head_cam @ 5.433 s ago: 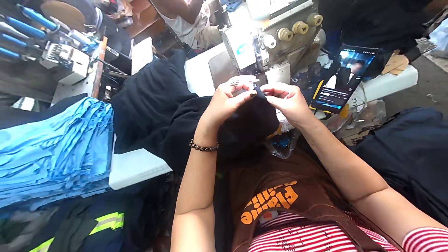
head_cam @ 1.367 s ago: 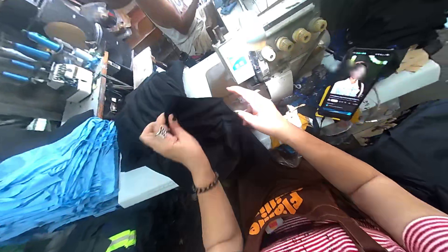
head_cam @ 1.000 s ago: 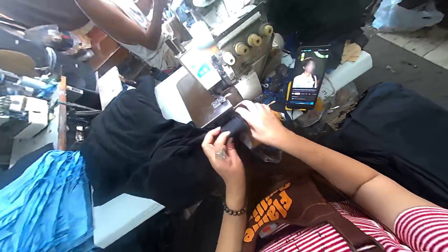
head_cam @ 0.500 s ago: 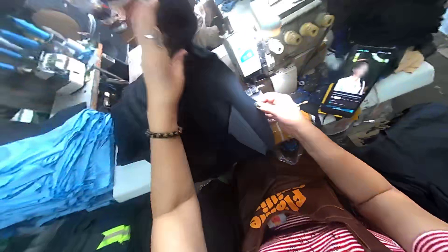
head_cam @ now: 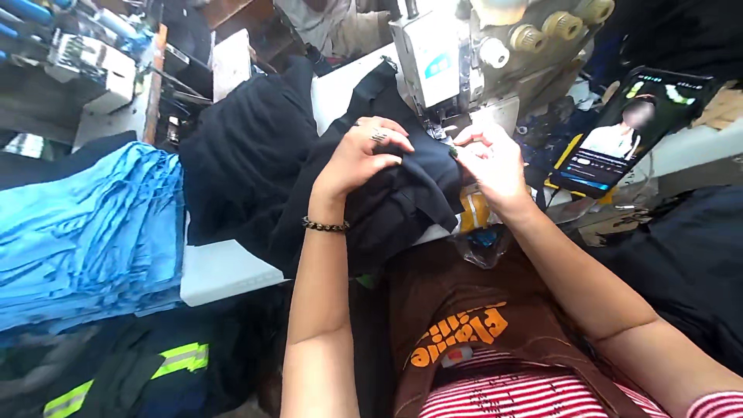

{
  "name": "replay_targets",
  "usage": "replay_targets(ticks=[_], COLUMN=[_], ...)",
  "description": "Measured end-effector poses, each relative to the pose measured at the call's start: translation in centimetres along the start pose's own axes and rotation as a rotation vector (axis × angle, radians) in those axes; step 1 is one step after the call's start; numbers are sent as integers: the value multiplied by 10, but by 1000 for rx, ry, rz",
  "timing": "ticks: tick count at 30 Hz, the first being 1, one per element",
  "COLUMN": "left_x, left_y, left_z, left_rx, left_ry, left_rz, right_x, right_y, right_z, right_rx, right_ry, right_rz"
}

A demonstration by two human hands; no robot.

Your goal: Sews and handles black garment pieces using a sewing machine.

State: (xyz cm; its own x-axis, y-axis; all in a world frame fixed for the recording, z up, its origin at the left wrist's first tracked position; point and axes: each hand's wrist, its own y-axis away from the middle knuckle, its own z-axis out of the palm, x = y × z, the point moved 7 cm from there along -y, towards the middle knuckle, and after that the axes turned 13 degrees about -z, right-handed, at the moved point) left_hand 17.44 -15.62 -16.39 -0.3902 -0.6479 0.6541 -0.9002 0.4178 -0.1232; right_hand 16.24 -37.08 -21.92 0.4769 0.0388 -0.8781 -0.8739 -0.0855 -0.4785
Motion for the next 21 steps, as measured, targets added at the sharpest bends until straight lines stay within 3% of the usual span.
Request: replay_targets(ticks=[3,6,11,21], left_x=[27,37,31,9], left_y=[-3,-1,-8,-16], left_z=[23,40,53,29], left_rx=[-44,43,183,158], left_ry=[178,322,38,112], left_rz=[67,26,-80,-150], right_x=[0,7,23,34], right_y=[3,15,45,85], right_z=[-1,-1,11,13], right_rx=[-15,-101,-321,-364], right_ry=[-79,-150,-161,-500], right_rz=[8,94,391,718])
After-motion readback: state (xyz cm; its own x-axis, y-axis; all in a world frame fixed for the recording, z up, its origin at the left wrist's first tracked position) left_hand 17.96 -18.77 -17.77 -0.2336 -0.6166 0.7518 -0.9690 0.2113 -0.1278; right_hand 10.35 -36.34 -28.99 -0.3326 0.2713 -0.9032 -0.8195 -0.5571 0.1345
